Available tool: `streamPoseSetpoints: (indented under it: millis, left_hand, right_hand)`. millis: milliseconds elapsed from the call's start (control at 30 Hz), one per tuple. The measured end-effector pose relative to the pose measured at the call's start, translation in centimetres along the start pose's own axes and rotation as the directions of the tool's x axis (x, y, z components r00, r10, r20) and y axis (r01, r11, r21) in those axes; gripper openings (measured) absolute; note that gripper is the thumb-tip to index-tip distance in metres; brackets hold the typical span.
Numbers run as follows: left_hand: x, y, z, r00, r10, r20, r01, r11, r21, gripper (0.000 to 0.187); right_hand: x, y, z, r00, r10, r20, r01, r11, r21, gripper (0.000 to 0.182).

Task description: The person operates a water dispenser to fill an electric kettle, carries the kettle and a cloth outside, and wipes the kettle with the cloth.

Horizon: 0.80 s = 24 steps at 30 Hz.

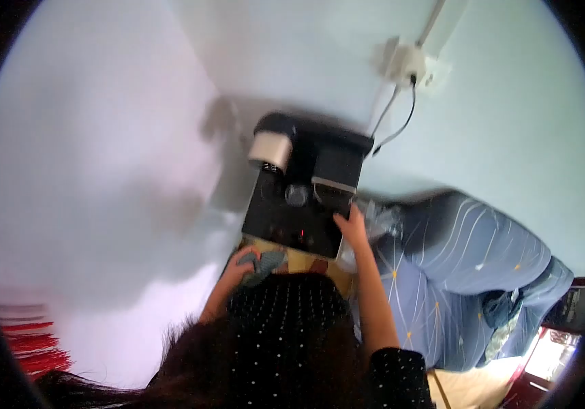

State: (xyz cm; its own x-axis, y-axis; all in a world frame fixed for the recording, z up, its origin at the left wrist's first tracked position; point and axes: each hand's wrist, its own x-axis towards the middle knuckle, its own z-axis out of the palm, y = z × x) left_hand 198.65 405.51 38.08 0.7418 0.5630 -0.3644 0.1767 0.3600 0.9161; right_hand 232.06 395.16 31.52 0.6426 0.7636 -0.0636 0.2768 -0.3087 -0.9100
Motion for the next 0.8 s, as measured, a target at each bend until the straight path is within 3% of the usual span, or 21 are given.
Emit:
streamPoseSetpoints:
  millis: [33,100,167,367,567,800]
  left_hand:
    - [-0.4,2.3,0.7,1.0,-0.026,-0.014,0.026,1.0,0.011,0.025]
    - [0.1,1.8,0.3,0.999,0.049,-0.021,-0.048,0.998,0.034,0.022]
    - [-0.1,3.4,0.8,0.998,-0.034,-0.059,0.032,0.999,-0.028,0.022]
    - [0.1,3.8,0.7,0.998,0.011,-0.058,-0.01,1.0,0.019,0.022]
    - [0.8,4.5,0.5,0.996,-0.084,-0.036,0.085,0.996,0.021,0.024]
    - [2.1,4.5,1.0,0.998,0.057,-0.001,-0.057,0.997,0.052,0.02]
  right_hand:
    - [-0.1,0.6,0.2,0.999,-0.033,-0.022,0.033,0.999,-0.004,0.034]
    - [-0.3,-0.4,0.1,0.996,0.088,0.012,-0.089,0.994,0.06,0.036]
    - [-0.1,0.5,0.1,0.996,0.087,0.004,-0.087,0.994,0.061,0.035]
    - [-0.1,0.3,0.4,0.995,0.099,-0.015,-0.097,0.989,0.109,0.033]
    - [-0.2,-0.1,0.2,0.997,0.077,-0.03,-0.075,0.996,0.049,0.033]
    - [-0.2,-0.2,0.4,0.997,0.061,-0.036,-0.058,0.994,0.089,0.031]
